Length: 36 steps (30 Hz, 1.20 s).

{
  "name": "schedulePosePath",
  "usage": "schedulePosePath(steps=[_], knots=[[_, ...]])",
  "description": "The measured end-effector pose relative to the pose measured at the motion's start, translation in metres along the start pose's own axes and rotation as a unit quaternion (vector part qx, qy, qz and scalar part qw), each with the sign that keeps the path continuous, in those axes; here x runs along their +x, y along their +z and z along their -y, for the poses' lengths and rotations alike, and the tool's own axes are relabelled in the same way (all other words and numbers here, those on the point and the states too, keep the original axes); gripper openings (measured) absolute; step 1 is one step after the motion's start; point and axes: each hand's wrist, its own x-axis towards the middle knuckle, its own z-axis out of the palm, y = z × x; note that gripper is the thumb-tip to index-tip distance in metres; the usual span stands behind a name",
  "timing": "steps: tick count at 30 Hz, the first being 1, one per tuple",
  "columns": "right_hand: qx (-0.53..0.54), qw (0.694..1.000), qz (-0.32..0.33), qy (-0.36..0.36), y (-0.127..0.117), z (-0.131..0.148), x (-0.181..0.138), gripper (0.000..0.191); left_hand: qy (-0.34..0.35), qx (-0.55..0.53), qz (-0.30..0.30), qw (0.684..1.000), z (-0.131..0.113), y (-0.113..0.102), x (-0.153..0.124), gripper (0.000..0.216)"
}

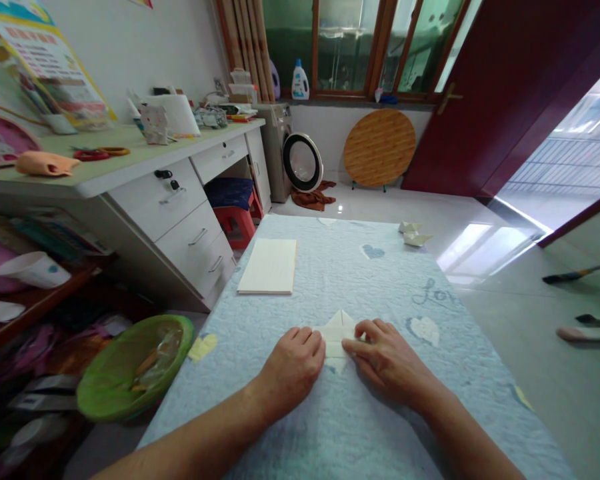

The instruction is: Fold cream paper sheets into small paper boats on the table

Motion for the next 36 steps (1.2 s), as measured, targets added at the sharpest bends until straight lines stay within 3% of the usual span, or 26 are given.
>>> schedulePosePath(steps=[11, 24, 29, 33, 36], knots=[[0.028, 0.999, 0.015, 0.018, -0.015, -0.03, -0.017, 0.023, -0.023, 0.03, -0.017, 0.999, -0.003, -0.004, -0.002, 0.015], [0.054, 0.998, -0.017, 0.014, -0.02, -0.039, -0.021, 0.023, -0.056, 0.05, -0.032, 0.997, -0.006, -0.002, -0.006, 0.017], [0.099, 0.992, -0.053, 0.063, -0.007, -0.041, -0.016, 0.018, -0.06, 0.041, -0.047, 0.996, -0.006, -0.002, -0.006, 0.017], [0.072, 0.982, -0.129, 0.122, 0.011, -0.037, -0.007, 0.015, -0.066, 0.027, -0.062, 0.996, -0.003, -0.002, -0.004, 0.018], [0.05, 0.977, -0.142, 0.153, 0.022, -0.032, -0.002, 0.019, -0.069, 0.024, -0.066, 0.995, -0.002, -0.001, -0.004, 0.019]])
